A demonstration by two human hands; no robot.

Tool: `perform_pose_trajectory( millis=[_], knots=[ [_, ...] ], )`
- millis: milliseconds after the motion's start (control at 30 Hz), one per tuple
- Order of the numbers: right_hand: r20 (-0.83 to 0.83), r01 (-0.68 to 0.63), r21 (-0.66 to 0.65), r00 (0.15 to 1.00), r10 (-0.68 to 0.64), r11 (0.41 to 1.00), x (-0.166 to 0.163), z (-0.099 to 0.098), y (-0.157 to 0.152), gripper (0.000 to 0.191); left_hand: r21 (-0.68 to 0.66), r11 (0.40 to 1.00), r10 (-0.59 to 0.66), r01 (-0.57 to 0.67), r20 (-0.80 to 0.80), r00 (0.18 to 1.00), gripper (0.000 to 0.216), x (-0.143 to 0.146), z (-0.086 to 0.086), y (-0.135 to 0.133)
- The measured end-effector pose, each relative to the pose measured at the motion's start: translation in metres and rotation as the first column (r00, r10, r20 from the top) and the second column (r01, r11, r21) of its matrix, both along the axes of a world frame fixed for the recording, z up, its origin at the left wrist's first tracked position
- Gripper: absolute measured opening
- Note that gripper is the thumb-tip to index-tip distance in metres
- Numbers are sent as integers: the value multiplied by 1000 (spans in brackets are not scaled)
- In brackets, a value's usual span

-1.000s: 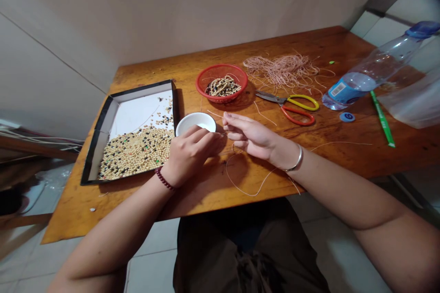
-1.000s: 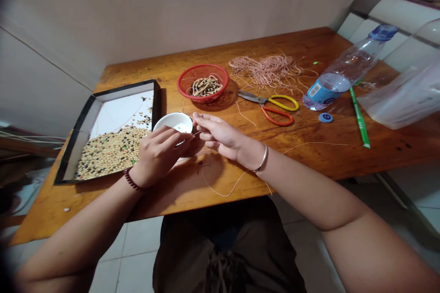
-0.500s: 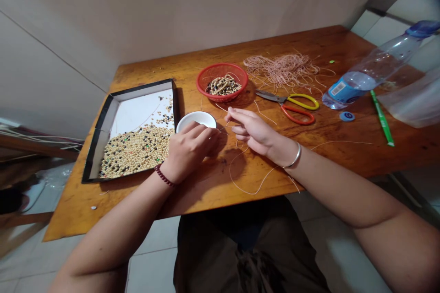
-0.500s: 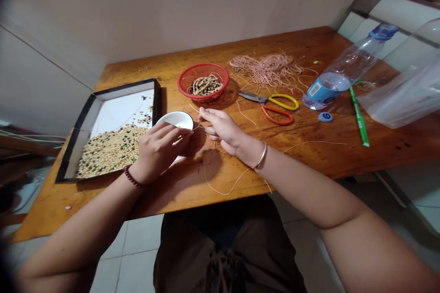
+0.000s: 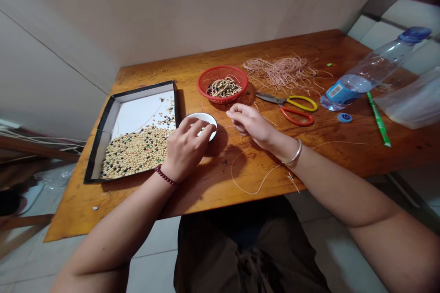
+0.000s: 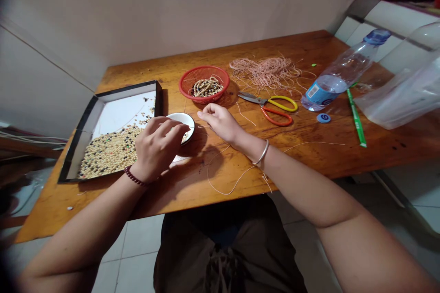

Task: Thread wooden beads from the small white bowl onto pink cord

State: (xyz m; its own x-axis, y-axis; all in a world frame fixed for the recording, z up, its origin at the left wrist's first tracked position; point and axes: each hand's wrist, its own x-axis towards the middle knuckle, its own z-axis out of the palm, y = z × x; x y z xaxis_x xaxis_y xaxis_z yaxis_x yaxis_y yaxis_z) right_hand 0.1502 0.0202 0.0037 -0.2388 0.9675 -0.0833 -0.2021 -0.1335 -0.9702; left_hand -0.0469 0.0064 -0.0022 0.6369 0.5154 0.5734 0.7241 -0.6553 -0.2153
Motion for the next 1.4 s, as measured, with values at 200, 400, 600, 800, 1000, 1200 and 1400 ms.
perform_pose_trajectory(
  millis=[200,400,600,800,1000,1200,1400],
  knots=[
    [322,-89,319,946,-19,943,0,-12,2,18,-10,1000,-9,10,79,997,20,-1,-1,0],
    [575,-287,398,818,7,872,3,-14,-3,26,65,997,44,-52,119,992,16,1,-4,-2],
    [445,-241,388,894,48,890,0,-18,3,22,-2,998,65,-68,334,940,24,3,-4,-1],
    [209,-166,240,971,116,956,-6,-14,2,23,-236,967,120,95,752,648,42,5,-5,6],
    [180,-170,252,975,126,953,-9,-12,-2,25,-450,835,255,317,827,501,27,7,-2,8],
    [162,-189,247,975,152,950,-10,-12,-3,25,-519,740,308,428,827,470,22,11,-2,4],
    [186,-207,179,967,174,962,-8,-14,-2,34,-480,768,269,424,843,466,18,15,-5,2]
  ],
)
